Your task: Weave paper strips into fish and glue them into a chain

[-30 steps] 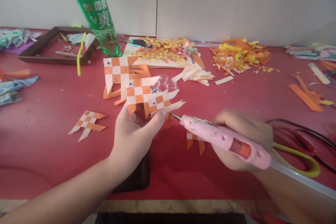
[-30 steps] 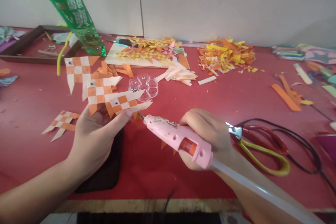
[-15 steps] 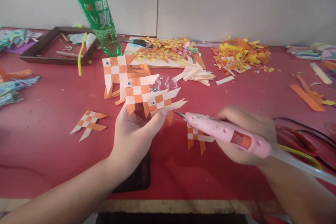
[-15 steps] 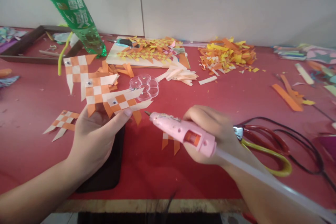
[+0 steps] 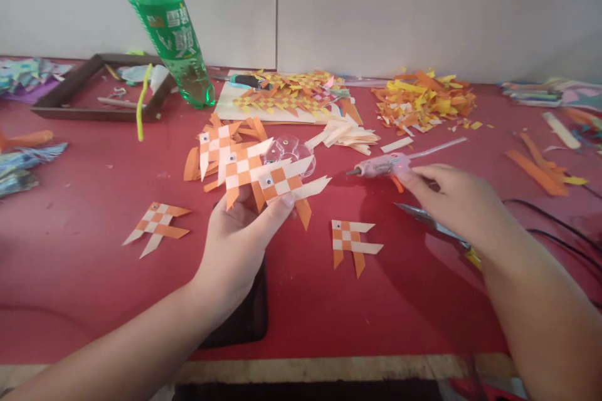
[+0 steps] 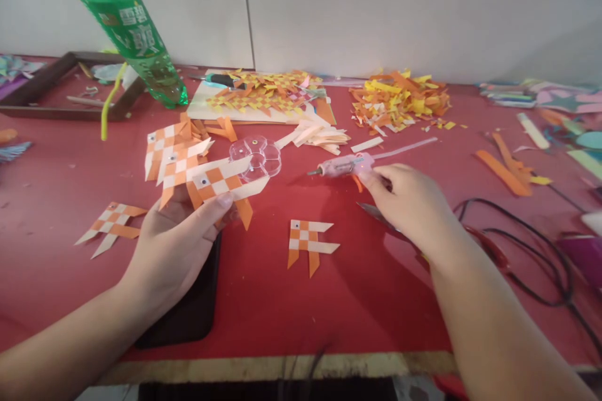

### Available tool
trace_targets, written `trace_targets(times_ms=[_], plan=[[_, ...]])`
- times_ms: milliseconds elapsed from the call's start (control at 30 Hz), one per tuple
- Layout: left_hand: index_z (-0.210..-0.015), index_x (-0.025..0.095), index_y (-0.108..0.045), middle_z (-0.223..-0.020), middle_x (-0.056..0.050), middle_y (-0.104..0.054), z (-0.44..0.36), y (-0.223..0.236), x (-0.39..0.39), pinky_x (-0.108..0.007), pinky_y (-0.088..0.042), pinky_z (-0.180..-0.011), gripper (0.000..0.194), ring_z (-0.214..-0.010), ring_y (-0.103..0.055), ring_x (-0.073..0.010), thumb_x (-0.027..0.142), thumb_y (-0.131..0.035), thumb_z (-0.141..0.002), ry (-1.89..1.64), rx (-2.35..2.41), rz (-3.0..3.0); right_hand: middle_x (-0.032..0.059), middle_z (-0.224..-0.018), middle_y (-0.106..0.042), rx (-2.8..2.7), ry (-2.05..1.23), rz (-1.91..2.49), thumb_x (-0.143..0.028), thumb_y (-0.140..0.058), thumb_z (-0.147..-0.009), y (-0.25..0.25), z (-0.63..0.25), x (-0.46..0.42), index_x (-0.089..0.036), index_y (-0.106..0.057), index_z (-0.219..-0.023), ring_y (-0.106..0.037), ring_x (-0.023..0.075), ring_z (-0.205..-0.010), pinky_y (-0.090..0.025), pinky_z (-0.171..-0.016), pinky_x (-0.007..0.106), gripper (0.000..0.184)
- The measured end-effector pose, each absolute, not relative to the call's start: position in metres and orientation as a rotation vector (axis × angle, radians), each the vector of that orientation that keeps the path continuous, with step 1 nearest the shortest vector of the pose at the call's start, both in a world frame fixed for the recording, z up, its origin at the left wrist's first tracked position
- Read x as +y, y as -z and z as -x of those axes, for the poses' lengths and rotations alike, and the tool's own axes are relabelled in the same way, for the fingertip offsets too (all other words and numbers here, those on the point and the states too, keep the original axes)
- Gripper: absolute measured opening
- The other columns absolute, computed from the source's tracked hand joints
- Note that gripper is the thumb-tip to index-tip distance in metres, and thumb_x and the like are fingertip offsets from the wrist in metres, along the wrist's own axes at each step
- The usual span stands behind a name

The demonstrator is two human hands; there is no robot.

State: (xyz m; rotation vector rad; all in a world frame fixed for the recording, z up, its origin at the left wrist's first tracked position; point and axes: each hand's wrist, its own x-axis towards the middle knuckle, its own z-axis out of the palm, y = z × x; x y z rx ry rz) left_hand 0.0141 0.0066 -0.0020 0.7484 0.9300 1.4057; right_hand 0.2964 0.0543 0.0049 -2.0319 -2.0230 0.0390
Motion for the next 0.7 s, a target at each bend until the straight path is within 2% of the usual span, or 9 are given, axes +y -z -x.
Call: trace_targets(times_ms=[133,200,267,400,567,700], plan=[[-0.112,0.029,-0.073,-0.109,0.000,-0.075,-0.014,0.001,0.007,-0.023,-0.058,-0.081,0.031,-0.101,-0.068,-0.0164,0.019,-0.075,-0.083,-1.376,0.935,-0.751,0.0199,-0.097,-0.065,-2.048,0.254,1.898,-0.035,-0.057,-0.090,-0.001,-0.283,0.047,-0.013,-0.069,-0.096,-0.060,0.0346,-0.099,-0.046,-0.086,0.047,0.025],[-0.113,0.029,-0.072,-0.112,0.000,-0.074,-0.013,0.001,0.007,-0.025,-0.058,-0.083,0.031,-0.104,-0.067,-0.0177,0.019,-0.075,-0.084,-1.361,0.941,-0.751,0.0161,-0.096,-0.064,-2.108,0.298,1.619,-0.033,-0.056,-0.092,-0.002,-0.271,0.039,-0.015,-0.067,-0.096,-0.060,0.0310,-0.099,-0.046,-0.091,0.045,0.021],[-0.112,0.029,-0.072,-0.112,0.000,-0.074,-0.013,0.001,0.007,-0.025,-0.058,-0.083,0.030,-0.106,-0.067,-0.0179,0.020,-0.075,-0.083,-1.351,0.949,-0.749,0.0105,-0.096,-0.063,-2.265,0.067,1.421,-0.037,-0.059,-0.092,-0.003,-0.258,0.029,-0.019,-0.066,-0.093,-0.060,0.0258,-0.094,-0.049,-0.087,0.041,0.020],[-0.108,0.028,-0.074,-0.110,0.001,-0.074,-0.013,0.001,0.007,-0.021,-0.058,-0.078,0.028,-0.103,-0.067,-0.0163,0.020,-0.076,-0.082,-1.347,0.966,-0.740,0.0081,-0.107,-0.057,-2.512,-0.366,1.436,-0.050,-0.068,-0.083,-0.001,-0.244,0.017,-0.021,-0.062,-0.095,-0.056,0.0261,-0.103,-0.051,-0.084,0.040,0.031],[-0.096,0.024,-0.075,-0.102,0.001,-0.075,-0.015,0.001,0.008,-0.022,-0.057,-0.083,0.016,-0.100,-0.068,-0.0151,0.020,-0.078,-0.081,-1.304,0.968,-0.700,0.0032,-0.093,-0.059,-2.416,-0.730,1.397,-0.034,-0.064,-0.089,-0.004,-0.241,0.016,-0.022,-0.054,-0.082,-0.058,0.0178,-0.086,-0.051,-0.076,0.033,0.017],[-0.096,0.021,-0.074,-0.101,-0.001,-0.076,-0.017,0.000,0.007,-0.024,-0.055,-0.089,0.015,-0.103,-0.069,-0.0167,0.021,-0.077,-0.081,-1.192,0.971,-0.705,-0.0005,-0.080,-0.064,-2.134,-1.075,1.278,-0.031,-0.064,-0.089,-0.014,-0.236,0.015,-0.023,-0.062,-0.079,-0.062,0.0122,-0.072,-0.052,-0.065,0.024,0.013]])
